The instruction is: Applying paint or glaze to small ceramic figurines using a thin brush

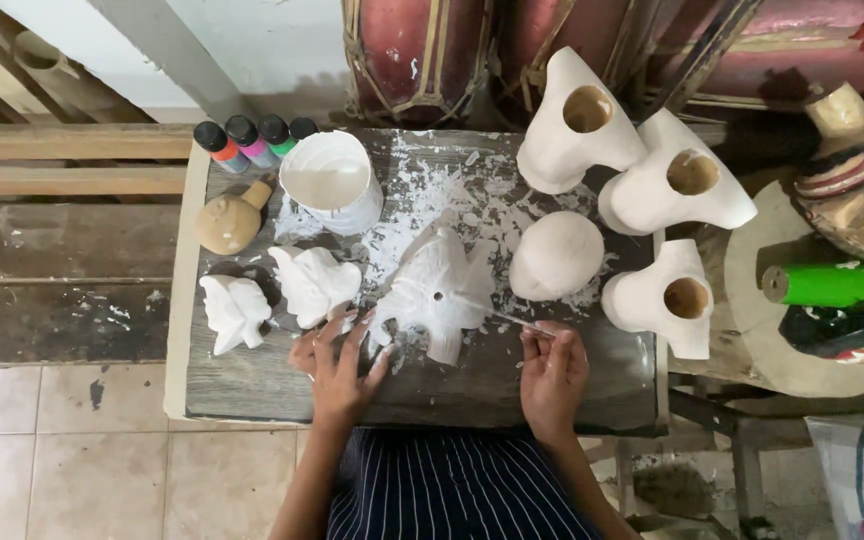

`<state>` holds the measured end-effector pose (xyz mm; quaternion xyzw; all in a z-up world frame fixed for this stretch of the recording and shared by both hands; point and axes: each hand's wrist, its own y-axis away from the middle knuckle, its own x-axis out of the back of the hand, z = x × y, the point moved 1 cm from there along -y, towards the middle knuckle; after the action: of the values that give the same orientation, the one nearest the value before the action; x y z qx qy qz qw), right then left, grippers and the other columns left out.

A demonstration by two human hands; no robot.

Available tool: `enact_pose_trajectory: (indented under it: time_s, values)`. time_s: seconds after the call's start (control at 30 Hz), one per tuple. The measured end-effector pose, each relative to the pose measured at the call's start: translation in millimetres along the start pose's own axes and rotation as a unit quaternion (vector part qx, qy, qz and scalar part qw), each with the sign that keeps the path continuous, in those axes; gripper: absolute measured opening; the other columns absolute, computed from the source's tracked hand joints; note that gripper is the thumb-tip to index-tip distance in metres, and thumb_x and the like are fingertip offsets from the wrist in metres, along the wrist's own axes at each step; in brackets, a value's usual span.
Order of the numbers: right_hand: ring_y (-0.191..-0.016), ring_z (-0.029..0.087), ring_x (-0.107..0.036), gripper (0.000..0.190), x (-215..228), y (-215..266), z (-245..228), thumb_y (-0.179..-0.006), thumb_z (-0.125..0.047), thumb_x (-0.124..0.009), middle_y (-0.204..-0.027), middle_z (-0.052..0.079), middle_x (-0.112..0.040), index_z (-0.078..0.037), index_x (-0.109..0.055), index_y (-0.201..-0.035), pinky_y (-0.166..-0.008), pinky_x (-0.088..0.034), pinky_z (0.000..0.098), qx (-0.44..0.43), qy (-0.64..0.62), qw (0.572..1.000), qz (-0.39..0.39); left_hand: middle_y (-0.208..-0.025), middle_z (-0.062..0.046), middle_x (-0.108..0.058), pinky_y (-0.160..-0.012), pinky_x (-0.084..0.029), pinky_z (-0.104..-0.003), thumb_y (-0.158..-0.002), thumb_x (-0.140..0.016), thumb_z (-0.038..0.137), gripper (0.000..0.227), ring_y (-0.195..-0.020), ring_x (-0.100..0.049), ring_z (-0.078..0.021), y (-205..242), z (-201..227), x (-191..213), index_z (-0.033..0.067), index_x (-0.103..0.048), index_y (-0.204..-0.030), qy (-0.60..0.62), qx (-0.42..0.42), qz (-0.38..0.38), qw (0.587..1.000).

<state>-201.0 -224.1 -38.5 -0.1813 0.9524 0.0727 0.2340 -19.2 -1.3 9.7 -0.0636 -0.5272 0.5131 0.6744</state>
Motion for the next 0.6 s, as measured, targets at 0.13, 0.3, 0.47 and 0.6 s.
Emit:
enact_pose_trajectory:
  time_s: [0.13,0.3,0.47,0.6]
  values:
    - [-0.097,0.022,-0.072,0.029,-11,4,-6,-0.114,-0.023,-0.042,-0.11,0.019,-0.071,-0.002,-0.062,-0.114,-0.095,-0.061,0.0352,0.011,0.004,1.0,0.011,-0.122,-0.013,-0.064,-0.1,-0.049,-0.045,-0.086,-0.08,0.033,0.039,-0.106,-0.061,-0.0333,-17,9,5,0.0132,-0.073,-0.118,0.002,-0.016,0.01,1.0]
    - [-0.095,0.024,-0.073,0.027,-4,1,4,-0.113,-0.022,-0.046,-0.107,0.018,-0.071,-0.001,-0.063,-0.11,-0.095,-0.062,0.0354,0.029,-0.002,0.999,0.021,-0.117,-0.008,-0.065,-0.097,-0.047,-0.042,-0.084,-0.081,0.042,0.039,-0.101,-0.053,-0.0294,-16,1,2,0.0158,-0.074,-0.112,-0.006,-0.028,0.027,0.999]
    - [-0.094,0.02,-0.073,0.029,-24,5,-8,-0.115,-0.025,-0.045,-0.108,0.015,-0.07,-0.003,-0.062,-0.106,-0.095,-0.06,0.0315,0.041,-0.009,0.998,0.04,-0.125,-0.01,-0.062,-0.095,-0.05,-0.045,-0.079,-0.085,0.035,0.045,-0.109,-0.055,-0.0356,-12,1,2,0.0142,-0.069,-0.115,0.047,0.037,-0.027,0.998]
    - [-0.087,0.025,-0.073,0.03,-6,3,8,-0.114,-0.023,-0.046,-0.103,0.02,-0.068,0.0,-0.062,-0.103,-0.091,-0.063,0.0363,0.051,-0.013,0.998,0.04,-0.125,-0.014,-0.062,-0.093,-0.052,-0.046,-0.079,-0.085,0.038,0.049,-0.109,-0.061,-0.04,14,-16,-8,0.014,-0.068,-0.117,0.053,0.068,-0.055,0.995]
